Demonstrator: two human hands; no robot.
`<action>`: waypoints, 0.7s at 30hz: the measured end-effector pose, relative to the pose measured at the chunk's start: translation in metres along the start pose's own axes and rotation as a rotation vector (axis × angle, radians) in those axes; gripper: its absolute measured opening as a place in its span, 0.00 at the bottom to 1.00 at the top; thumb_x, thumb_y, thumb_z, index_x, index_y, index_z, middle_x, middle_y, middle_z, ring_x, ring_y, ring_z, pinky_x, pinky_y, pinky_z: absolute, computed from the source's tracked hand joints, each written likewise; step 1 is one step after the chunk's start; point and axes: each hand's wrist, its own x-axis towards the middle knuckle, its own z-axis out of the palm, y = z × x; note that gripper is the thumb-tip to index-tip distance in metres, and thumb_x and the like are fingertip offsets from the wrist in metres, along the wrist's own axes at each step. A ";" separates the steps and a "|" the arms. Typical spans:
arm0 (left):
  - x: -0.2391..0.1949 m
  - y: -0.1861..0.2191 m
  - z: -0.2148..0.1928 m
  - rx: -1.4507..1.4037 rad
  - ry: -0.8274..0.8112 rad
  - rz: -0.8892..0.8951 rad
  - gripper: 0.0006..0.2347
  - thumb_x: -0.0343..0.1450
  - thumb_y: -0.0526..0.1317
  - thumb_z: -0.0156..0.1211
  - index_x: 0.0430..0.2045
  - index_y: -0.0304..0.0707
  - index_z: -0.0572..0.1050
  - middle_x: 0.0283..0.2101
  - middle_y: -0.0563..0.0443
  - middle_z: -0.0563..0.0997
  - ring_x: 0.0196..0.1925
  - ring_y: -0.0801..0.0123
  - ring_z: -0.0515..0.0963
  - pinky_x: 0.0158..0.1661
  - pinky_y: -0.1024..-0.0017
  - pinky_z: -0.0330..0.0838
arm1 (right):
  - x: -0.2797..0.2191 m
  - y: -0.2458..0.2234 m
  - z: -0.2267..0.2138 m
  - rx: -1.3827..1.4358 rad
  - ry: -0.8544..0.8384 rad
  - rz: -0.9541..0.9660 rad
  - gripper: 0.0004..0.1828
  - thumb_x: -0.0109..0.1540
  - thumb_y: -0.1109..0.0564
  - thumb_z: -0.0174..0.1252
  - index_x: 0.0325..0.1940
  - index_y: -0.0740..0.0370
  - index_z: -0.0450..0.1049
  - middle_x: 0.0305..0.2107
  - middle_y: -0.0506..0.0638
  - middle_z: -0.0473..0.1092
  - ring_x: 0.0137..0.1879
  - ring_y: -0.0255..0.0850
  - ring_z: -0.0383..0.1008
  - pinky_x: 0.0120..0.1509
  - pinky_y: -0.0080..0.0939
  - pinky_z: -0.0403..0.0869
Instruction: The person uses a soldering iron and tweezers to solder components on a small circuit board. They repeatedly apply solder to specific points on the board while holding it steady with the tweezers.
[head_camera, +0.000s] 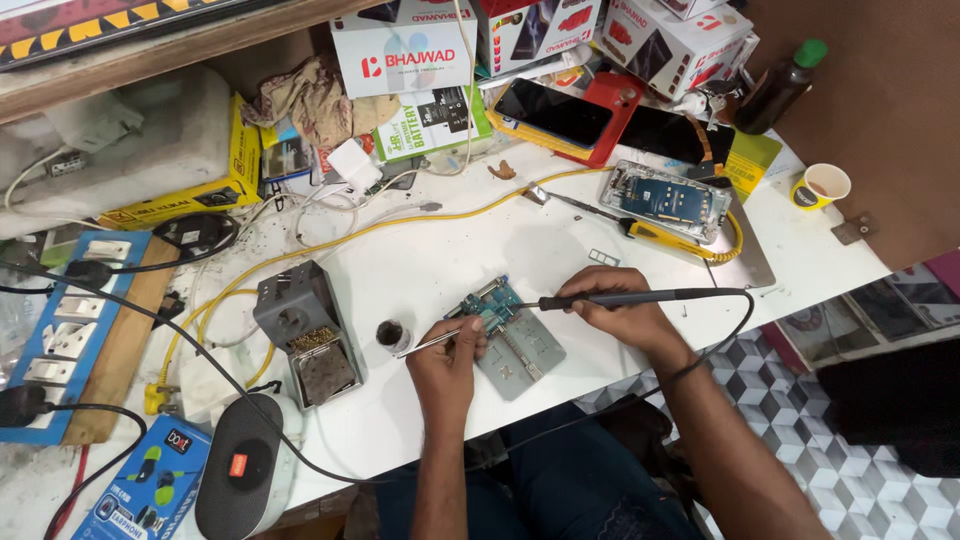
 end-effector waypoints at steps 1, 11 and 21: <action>0.000 0.000 -0.001 0.013 0.000 0.002 0.10 0.72 0.37 0.64 0.34 0.22 0.82 0.25 0.48 0.83 0.26 0.76 0.78 0.28 0.77 0.75 | 0.000 0.000 0.001 0.003 -0.005 -0.012 0.11 0.57 0.65 0.60 0.43 0.68 0.81 0.38 0.54 0.79 0.44 0.38 0.80 0.50 0.37 0.79; 0.006 -0.022 -0.003 -0.032 0.000 0.002 0.08 0.72 0.34 0.64 0.34 0.21 0.81 0.25 0.48 0.82 0.26 0.75 0.78 0.29 0.77 0.74 | 0.002 0.003 -0.001 -0.044 -0.025 -0.089 0.10 0.57 0.65 0.61 0.42 0.68 0.82 0.37 0.54 0.79 0.43 0.40 0.80 0.48 0.39 0.78; 0.006 -0.041 -0.008 0.028 0.019 0.022 0.08 0.72 0.33 0.63 0.35 0.20 0.80 0.26 0.45 0.82 0.26 0.73 0.78 0.30 0.76 0.74 | 0.002 0.004 0.000 -0.012 -0.032 -0.146 0.10 0.58 0.66 0.63 0.44 0.67 0.81 0.37 0.54 0.78 0.44 0.40 0.78 0.48 0.40 0.76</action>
